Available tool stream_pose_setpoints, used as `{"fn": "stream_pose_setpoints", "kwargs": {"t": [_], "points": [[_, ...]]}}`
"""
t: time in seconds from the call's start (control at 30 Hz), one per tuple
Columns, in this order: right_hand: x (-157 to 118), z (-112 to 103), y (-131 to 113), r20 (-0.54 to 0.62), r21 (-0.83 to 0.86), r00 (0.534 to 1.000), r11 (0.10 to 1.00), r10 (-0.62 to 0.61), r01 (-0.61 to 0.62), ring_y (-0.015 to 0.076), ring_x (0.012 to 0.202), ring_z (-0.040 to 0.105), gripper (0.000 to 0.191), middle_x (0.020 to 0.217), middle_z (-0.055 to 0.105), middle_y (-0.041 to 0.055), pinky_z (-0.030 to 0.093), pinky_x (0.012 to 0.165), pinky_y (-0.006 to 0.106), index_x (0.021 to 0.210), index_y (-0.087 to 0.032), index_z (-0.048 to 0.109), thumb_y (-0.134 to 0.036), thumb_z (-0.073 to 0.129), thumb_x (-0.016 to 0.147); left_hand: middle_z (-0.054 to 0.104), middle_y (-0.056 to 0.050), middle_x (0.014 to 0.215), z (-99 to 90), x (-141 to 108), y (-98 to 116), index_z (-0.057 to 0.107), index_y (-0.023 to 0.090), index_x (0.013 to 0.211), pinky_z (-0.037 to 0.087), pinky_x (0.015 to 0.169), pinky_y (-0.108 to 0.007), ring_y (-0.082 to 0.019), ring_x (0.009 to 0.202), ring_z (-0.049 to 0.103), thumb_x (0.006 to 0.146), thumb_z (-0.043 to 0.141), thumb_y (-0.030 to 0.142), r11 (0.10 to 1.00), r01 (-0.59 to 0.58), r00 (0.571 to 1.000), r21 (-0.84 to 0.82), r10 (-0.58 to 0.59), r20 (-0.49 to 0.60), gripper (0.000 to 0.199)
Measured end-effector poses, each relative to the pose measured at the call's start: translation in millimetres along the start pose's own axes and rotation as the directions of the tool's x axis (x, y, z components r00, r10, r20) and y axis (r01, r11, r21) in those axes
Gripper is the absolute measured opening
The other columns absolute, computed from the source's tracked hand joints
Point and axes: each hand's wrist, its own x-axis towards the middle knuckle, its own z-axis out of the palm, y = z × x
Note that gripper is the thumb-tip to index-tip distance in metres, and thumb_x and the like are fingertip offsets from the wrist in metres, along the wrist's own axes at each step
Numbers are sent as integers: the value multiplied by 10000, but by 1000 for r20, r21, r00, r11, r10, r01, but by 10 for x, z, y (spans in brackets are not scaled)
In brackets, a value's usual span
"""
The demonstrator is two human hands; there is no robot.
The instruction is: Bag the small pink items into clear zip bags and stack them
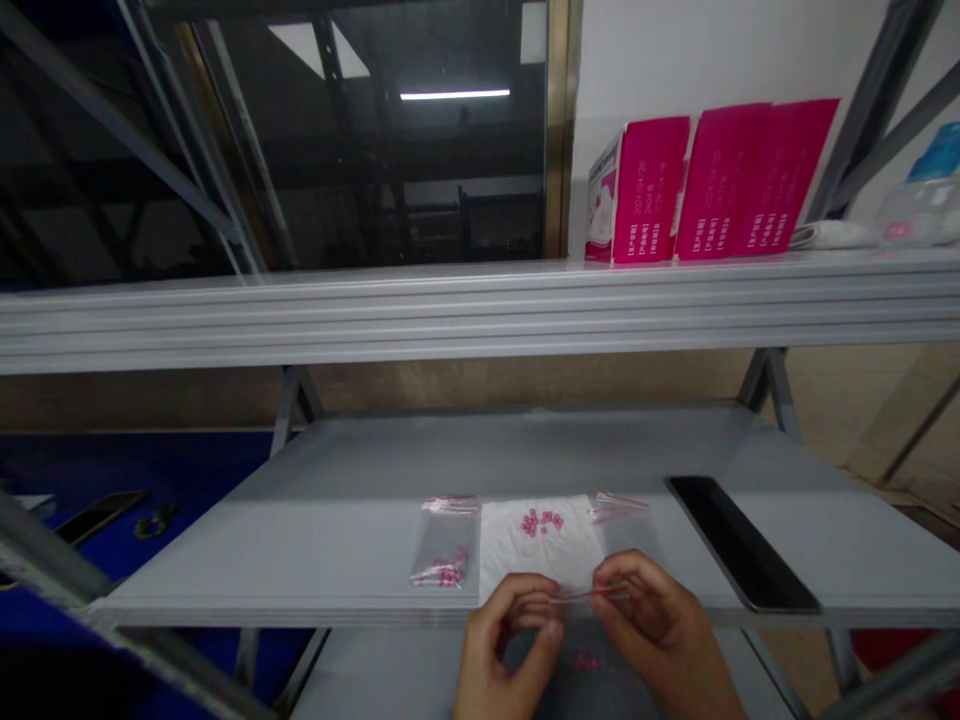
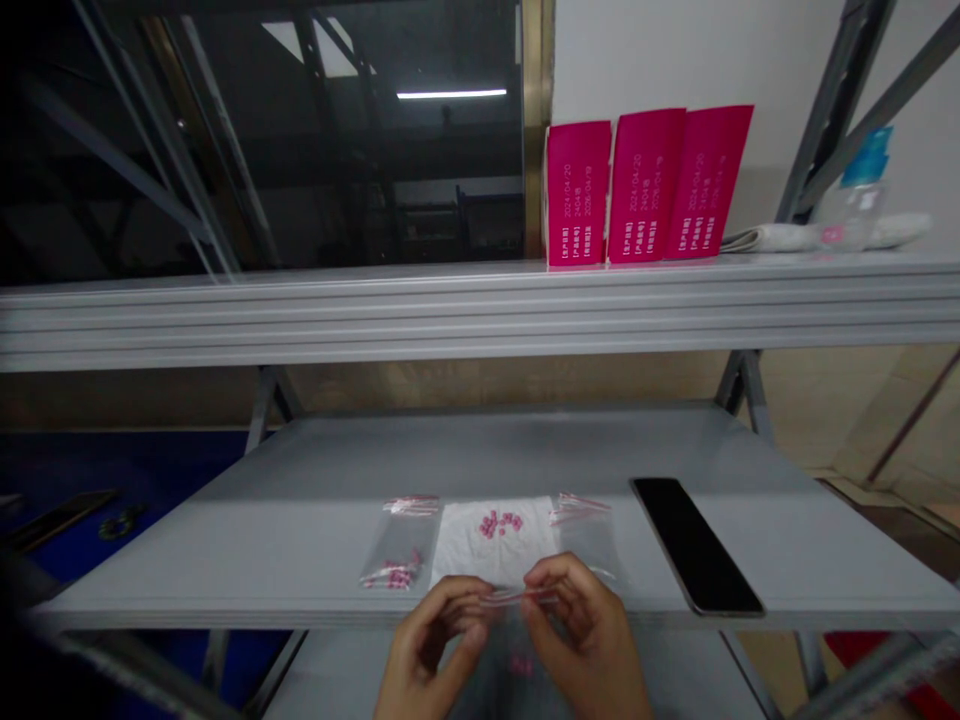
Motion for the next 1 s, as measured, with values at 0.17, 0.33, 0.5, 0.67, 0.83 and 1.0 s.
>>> {"fn": "stream_pose_setpoints", "kwargs": {"t": [0.17,0.33,0.5,0.67,0.83,1.0], "points": [[-10,60,-12,14,31,1000,999,-15,15,189,786,697,85,818,675,27,584,720,258,875,-236,630,-306,669,845,759,-22,657,4,63,103,708,189,724,594,599,-228,-167,615,729,859,632,280,994,-15,994,108,27,-109,179],[-8,101,-23,13,27,999,999,-33,33,184,784,694,40,816,679,27,581,728,253,860,-235,644,-256,668,835,751,-3,635,15,33,88,697,188,725,584,599,-217,-157,595,722,876,619,274,989,-7,986,149,32,-166,190],[20,151,-46,-39,-31,993,993,-111,110,181,786,693,75,803,697,28,577,714,245,848,-234,673,-199,662,783,751,13,636,3,26,112,697,196,731,572,597,-201,-146,596,716,883,610,251,977,-21,982,214,61,-179,184],[69,240,-111,20,-99,995,991,-93,95,175,661,673,43,690,696,15,555,612,250,741,-214,674,-187,642,737,745,22,637,-7,10,119,713,202,731,564,597,-193,-140,591,709,876,611,224,962,-49,984,267,93,-155,178],[106,314,-140,25,-118,998,991,-66,68,167,595,648,60,615,673,0,523,585,256,649,-207,647,-181,631,701,747,20,651,-9,-12,112,722,204,736,558,602,-191,-138,600,708,874,608,204,955,-68,986,289,109,-129,179],[115,357,-141,-3,-140,997,987,-74,73,158,540,599,80,567,633,-9,474,512,243,587,-206,622,-176,644,658,753,18,671,-28,-25,106,722,205,747,556,609,-192,-143,618,715,871,612,197,954,-70,986,293,111,-127,166]]}}
